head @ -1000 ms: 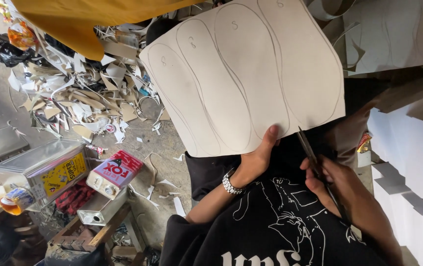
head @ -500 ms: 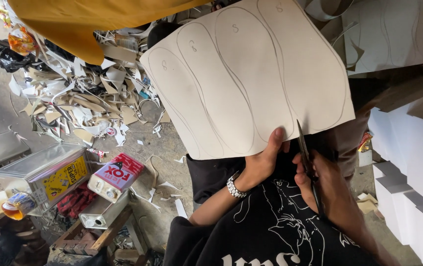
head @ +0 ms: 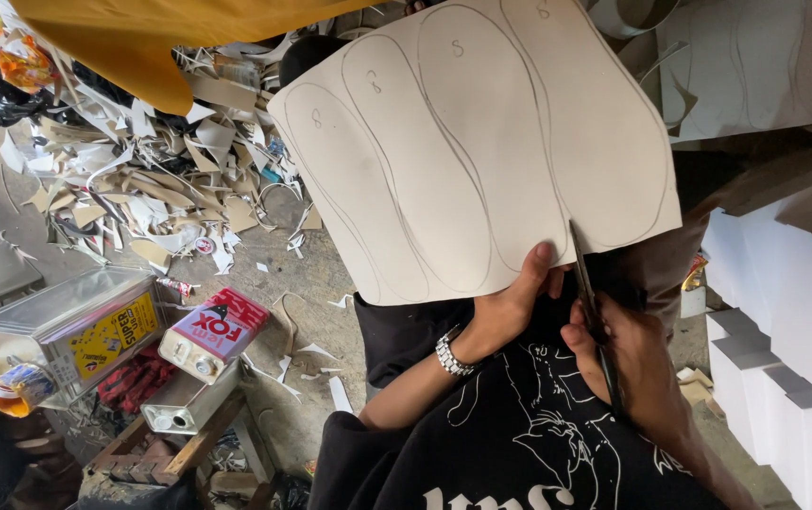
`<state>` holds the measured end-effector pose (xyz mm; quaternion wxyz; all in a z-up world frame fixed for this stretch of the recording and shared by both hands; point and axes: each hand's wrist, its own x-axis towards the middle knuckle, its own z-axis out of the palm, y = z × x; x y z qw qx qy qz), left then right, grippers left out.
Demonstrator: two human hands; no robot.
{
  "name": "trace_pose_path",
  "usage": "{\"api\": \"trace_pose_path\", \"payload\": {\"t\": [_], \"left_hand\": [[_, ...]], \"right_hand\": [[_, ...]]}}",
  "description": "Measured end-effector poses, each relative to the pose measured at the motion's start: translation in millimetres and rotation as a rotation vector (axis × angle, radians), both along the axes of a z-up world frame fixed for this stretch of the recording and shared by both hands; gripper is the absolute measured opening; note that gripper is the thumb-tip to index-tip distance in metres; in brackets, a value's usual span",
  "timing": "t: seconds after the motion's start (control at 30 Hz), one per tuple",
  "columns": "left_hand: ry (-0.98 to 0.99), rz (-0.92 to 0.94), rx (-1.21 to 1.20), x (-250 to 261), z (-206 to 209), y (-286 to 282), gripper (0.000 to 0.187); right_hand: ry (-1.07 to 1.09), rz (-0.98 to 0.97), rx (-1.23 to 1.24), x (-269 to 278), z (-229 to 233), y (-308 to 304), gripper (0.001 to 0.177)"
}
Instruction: The person sits on the floor and uses scissors to cut out pre-drawn shoe insole shapes from a sheet of white material. They carefully follow the outlines, separating each insole from the sheet and placing the finished pieces on a nearby table.
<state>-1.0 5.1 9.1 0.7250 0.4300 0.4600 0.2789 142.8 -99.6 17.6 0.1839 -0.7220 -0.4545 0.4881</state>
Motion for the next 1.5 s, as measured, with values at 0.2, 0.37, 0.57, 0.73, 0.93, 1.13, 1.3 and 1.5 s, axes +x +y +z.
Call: {"api": "trace_pose_path", "payload": {"t": [0.2,0.37,0.57,0.73,0.93,1.13,1.3,1.5], "left_hand": [[-0.042,-0.030,-0.005,-3.8,-4.5,0.5,0.053],[-0.075,-0.016,-0.036,-5.3,-11.0,-8.1,0.048],[-0.098,-0.027,-0.058,-5.2,-13.6,-7.0,0.048],[-0.111,0.001,-0.086,-4.6,-13.7,-6.3,0.051],[-0.079,-0.071,-0.066,-8.6,-9.2,-3.8,0.049],[-0.146,-0.064,-0.032,-9.0,-6.8,-1.6,0.048],[-0.163,-0.016,-0.098,-7.8,-10.9,-4.7,0.046],[-0.127,-0.021,-0.098,-8.8,-9.7,-5.4,0.049]], "right_hand": [[0.021,-0.008,-0.052,12.0,0.6,4.6,0.028],[0.009,0.053,-0.040,8.1,16.5,26.1,0.058],[-0.075,0.065,-0.114,6.0,22.4,31.1,0.052],[-0.076,0.053,-0.130,6.5,20.5,29.6,0.045],[-0.023,0.073,-0.019,7.5,22.5,39.6,0.039],[-0.062,0.089,-0.033,3.9,23.8,45.4,0.043],[-0.115,0.096,-0.063,4.1,19.9,43.4,0.042],[0.003,0.059,-0.047,-4.0,34.6,59.2,0.048]]}}
